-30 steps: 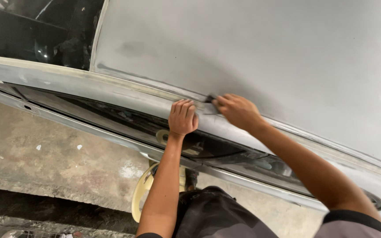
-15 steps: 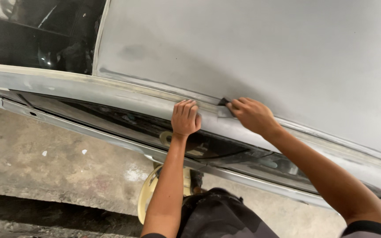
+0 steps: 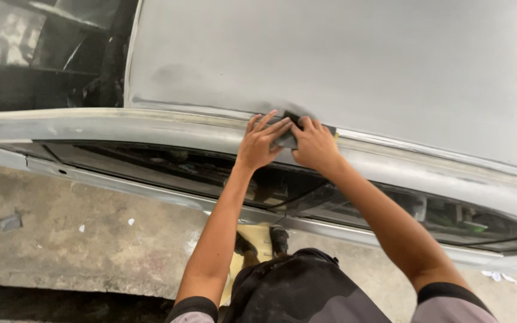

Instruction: The person sands the roof of a silver car using a sanding block, moving back and forth along the roofline. The person works along the edge of the roof, smoothing the surface in a repetitive motion.

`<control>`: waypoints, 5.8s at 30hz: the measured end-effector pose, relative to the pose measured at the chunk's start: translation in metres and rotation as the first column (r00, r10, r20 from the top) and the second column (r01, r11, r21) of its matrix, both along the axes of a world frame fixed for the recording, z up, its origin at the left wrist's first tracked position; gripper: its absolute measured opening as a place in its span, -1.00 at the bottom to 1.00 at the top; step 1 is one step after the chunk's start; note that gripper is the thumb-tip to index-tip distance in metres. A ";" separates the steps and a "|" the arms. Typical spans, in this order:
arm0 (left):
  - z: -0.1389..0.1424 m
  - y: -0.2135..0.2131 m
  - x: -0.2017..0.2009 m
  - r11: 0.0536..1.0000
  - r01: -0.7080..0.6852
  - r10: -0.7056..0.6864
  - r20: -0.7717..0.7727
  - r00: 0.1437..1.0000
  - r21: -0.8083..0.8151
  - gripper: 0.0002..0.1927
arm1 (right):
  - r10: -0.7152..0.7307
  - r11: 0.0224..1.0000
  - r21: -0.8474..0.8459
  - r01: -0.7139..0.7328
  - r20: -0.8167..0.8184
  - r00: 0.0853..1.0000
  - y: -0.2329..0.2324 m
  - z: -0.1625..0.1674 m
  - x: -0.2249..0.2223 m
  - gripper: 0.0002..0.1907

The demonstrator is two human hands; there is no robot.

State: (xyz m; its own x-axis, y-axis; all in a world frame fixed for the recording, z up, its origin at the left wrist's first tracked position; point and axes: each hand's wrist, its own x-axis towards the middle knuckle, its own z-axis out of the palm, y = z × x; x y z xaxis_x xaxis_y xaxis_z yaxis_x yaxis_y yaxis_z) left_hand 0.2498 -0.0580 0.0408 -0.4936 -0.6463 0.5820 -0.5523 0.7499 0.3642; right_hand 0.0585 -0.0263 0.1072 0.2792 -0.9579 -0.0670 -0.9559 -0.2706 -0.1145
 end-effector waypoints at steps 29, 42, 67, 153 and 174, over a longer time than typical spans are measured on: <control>0.053 -0.010 -0.065 0.923 0.377 -0.344 0.609 0.714 0.080 -0.14 | -0.104 0.678 -0.578 0.453 0.535 0.839 0.054 -0.053 -0.195 -0.64; 0.035 -0.017 -0.076 0.947 0.225 -0.320 0.578 0.751 0.231 -0.42 | -0.093 0.599 -0.627 0.499 0.564 0.821 0.066 -0.075 -0.190 -0.67; 0.059 -0.036 -0.049 0.947 0.303 -0.131 0.729 0.672 -0.108 -0.31 | -0.097 0.583 -0.642 0.498 0.554 0.827 0.063 -0.082 -0.190 -0.73; -0.020 -0.075 0.010 0.942 0.228 0.007 0.693 0.721 -0.246 -0.53 | -0.150 0.719 -0.673 0.174 0.094 0.984 0.040 -0.048 -0.144 -0.61; -0.001 -0.097 0.160 0.891 0.161 0.152 0.613 0.776 -0.424 -0.49 | 0.086 0.851 -0.525 0.008 0.155 0.984 -0.007 -0.045 -0.047 -0.58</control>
